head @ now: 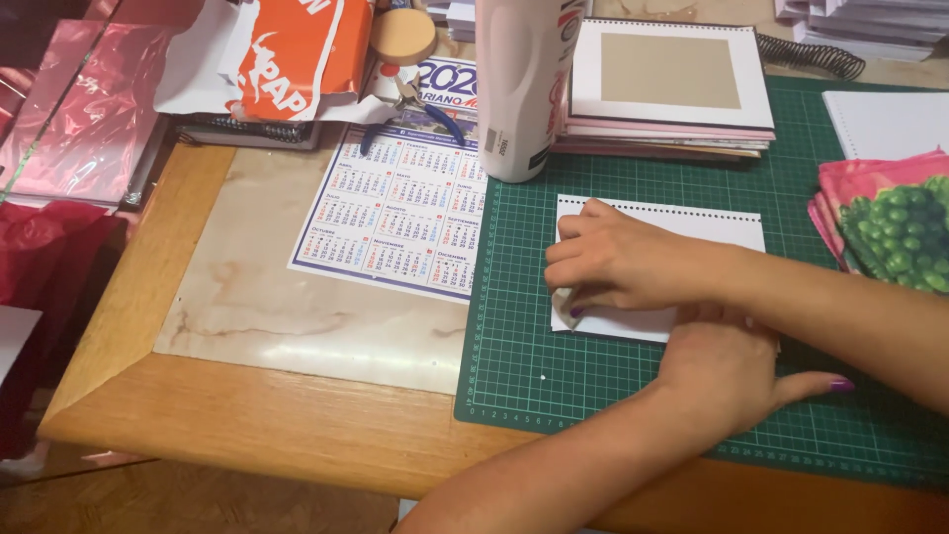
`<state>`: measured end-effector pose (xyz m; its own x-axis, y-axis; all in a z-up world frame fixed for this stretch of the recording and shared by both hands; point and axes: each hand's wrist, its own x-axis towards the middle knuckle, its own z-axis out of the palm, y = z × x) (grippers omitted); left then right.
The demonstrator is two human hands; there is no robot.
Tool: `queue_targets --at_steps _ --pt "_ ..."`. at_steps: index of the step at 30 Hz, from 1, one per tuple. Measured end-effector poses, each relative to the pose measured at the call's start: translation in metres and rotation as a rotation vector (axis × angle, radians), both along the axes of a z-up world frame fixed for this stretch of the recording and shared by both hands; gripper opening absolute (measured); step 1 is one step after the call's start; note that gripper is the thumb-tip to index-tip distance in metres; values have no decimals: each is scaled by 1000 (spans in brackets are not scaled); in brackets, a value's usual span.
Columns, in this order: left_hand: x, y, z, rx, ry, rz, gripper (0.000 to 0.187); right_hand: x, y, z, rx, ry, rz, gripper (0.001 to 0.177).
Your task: Assembling small notebooks by applying glue to the spine and pressing pages together
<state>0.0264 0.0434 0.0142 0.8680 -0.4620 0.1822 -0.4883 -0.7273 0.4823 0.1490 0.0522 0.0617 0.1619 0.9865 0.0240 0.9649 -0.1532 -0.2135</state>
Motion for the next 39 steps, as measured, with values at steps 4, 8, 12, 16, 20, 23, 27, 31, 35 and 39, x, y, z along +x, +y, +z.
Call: queue_targets --at_steps 4,8,12,16,20,23,27,31,35,39 --pt "1 2 1 -144 6 0 106 -6 3 -7 47 -31 -52 20" --pt "3 3 -4 -136 80 -51 99 -9 5 -10 90 -97 -49 16" --pt "3 4 -3 -87 -18 -23 99 -11 11 -11 -9 -173 -102 18" --pt "2 16 1 -222 -59 -51 86 -14 21 2 -156 -195 -133 15" --pt "19 28 14 -300 132 -96 80 7 -9 33 77 -53 -184 16" --pt "22 26 3 -254 124 -100 81 17 -47 33 280 -10 -310 21" --pt "10 39 -7 -167 -100 -97 73 20 -85 -6 337 -100 -230 18" --pt "13 55 -14 -135 -126 -106 68 -6 -82 1 375 -130 -196 23" --pt "5 67 7 -91 -113 -125 77 -5 -87 -5 407 -370 -102 29" --pt "7 47 -26 29 -183 -51 97 15 -124 -37 173 -64 -133 37"
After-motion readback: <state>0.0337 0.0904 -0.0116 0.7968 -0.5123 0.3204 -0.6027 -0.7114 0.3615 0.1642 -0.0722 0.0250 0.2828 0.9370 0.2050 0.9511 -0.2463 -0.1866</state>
